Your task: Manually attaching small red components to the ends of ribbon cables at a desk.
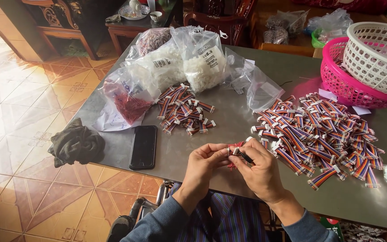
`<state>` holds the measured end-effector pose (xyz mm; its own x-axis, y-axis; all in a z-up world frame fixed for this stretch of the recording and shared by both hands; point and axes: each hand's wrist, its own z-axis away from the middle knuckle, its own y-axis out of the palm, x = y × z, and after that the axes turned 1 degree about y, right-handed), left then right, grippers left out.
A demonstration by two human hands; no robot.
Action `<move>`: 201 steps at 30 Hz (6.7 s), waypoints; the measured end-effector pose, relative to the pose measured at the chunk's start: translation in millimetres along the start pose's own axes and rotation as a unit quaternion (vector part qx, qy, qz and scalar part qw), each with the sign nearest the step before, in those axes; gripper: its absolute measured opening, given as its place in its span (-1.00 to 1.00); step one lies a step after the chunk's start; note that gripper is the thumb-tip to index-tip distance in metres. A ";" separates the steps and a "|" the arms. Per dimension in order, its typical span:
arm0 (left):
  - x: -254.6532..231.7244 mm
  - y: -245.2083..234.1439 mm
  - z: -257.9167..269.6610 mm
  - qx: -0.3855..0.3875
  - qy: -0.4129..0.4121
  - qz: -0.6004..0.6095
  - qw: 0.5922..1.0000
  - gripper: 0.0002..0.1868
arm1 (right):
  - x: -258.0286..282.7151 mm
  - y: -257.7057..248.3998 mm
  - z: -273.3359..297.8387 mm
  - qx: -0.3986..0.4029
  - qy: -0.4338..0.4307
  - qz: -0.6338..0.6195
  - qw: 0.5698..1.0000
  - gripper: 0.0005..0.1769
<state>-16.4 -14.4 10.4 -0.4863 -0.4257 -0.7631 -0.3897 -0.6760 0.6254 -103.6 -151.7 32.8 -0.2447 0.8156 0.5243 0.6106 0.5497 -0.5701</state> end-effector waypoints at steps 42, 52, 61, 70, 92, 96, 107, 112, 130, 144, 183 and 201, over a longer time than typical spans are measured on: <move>12.7 0.7 -0.3 0.015 0.080 -0.026 0.996 -0.90 | 8.9 -18.2 -5.7 0.102 0.160 0.125 0.974 -0.58; -16.7 -1.0 -50.7 -0.023 0.321 -0.676 0.663 -0.60 | -75.5 -82.6 -8.1 0.048 0.254 0.206 0.944 -0.73; -9.3 -17.2 -101.5 -0.030 0.210 -0.778 0.592 -0.74 | -75.9 -43.7 -7.7 0.121 0.194 0.099 0.968 -0.88; -35.7 -18.0 -112.9 0.014 0.286 -0.873 0.394 -0.81 | -92.7 -21.9 -2.6 0.109 0.217 0.158 0.957 -0.79; 15.0 -15.1 -16.9 -0.132 0.060 0.055 0.988 -0.67 | -65.4 -47.1 -8.0 -0.020 0.165 -0.004 0.986 -0.86; 13.7 1.7 -10.8 -0.116 0.050 0.073 0.989 -0.66 | -12.3 -70.6 -13.7 -0.049 0.156 -0.128 0.978 -0.90; 25.7 1.7 -15.3 -0.055 0.074 0.021 0.996 -0.72 | 16.2 -28.8 -14.4 -0.013 0.028 0.007 1.000 -0.69; 22.2 6.4 -12.8 -0.020 0.060 -0.001 0.998 -0.72 | 7.0 -22.9 -13.1 0.002 0.003 0.039 0.999 -0.77; 17.1 -2.2 -7.1 0.070 0.015 0.059 0.996 -0.87 | 12.6 -14.4 -6.5 0.090 0.056 -0.048 0.993 -0.57; 16.2 11.8 -4.3 0.006 0.063 -0.017 0.998 -0.78 | -18.8 -9.7 0.9 0.146 0.124 0.118 0.974 -0.68; -84.8 -12.3 -89.2 0.009 0.391 -0.739 0.548 -0.82 | -88.1 -38.0 -15.2 0.132 0.150 0.063 0.978 -0.85; 8.6 -16.0 -5.4 0.004 0.015 0.116 0.993 -0.70 | -56.6 -24.0 -7.4 0.183 0.197 0.069 0.961 -0.95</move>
<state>-10.1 -10.5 -7.1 -0.5400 -0.5871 -0.6031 -0.2767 -0.5529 0.7860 -98.8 -212.4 21.5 0.1688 0.7930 0.5853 0.2941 0.5263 -0.7978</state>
